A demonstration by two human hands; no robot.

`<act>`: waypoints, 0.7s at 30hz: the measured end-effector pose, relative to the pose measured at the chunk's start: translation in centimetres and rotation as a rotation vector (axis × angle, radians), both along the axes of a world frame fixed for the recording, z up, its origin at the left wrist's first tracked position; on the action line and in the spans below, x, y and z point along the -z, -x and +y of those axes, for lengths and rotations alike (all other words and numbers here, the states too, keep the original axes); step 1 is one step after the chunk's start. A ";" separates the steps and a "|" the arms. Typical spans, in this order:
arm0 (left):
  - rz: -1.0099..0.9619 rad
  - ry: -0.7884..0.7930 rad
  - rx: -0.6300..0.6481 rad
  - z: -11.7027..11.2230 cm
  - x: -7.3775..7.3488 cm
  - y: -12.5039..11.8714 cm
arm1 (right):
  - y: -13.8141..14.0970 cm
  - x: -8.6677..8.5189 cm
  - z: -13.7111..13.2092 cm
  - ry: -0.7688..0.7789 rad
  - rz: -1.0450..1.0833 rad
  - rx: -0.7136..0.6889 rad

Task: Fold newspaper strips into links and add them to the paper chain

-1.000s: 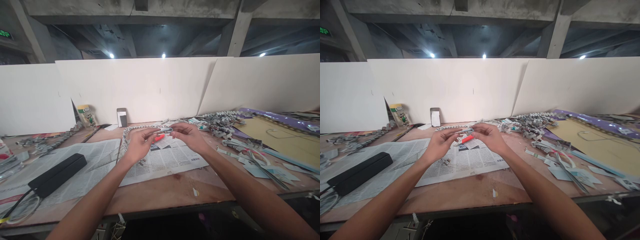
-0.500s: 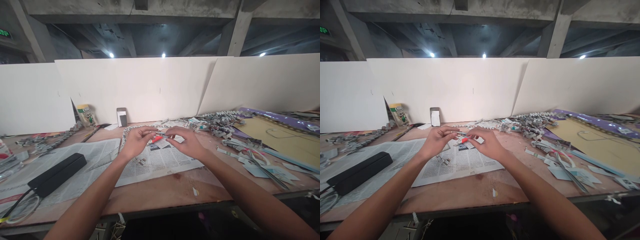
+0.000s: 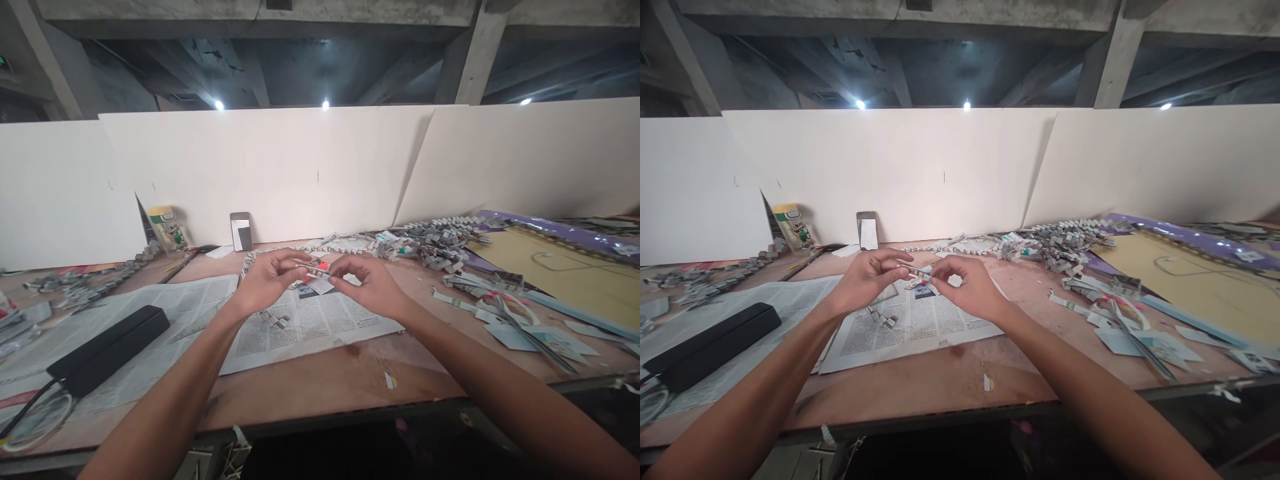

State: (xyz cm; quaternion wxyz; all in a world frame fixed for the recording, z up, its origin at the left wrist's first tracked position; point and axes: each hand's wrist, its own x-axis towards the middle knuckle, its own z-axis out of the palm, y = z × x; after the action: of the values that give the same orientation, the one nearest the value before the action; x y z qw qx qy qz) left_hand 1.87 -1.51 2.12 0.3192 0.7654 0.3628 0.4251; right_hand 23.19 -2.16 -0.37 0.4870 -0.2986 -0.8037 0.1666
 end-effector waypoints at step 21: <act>-0.140 0.001 -0.101 0.9 1.5 -1.1 | 0.0 0.3 1.5 0.210 0.101 0.021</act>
State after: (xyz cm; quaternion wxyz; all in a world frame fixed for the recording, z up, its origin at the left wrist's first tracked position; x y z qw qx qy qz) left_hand 2.94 -0.64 0.65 0.3224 0.7144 0.3781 0.4926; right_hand 23.19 -0.69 -0.64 0.4945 -0.3474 -0.7532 0.2596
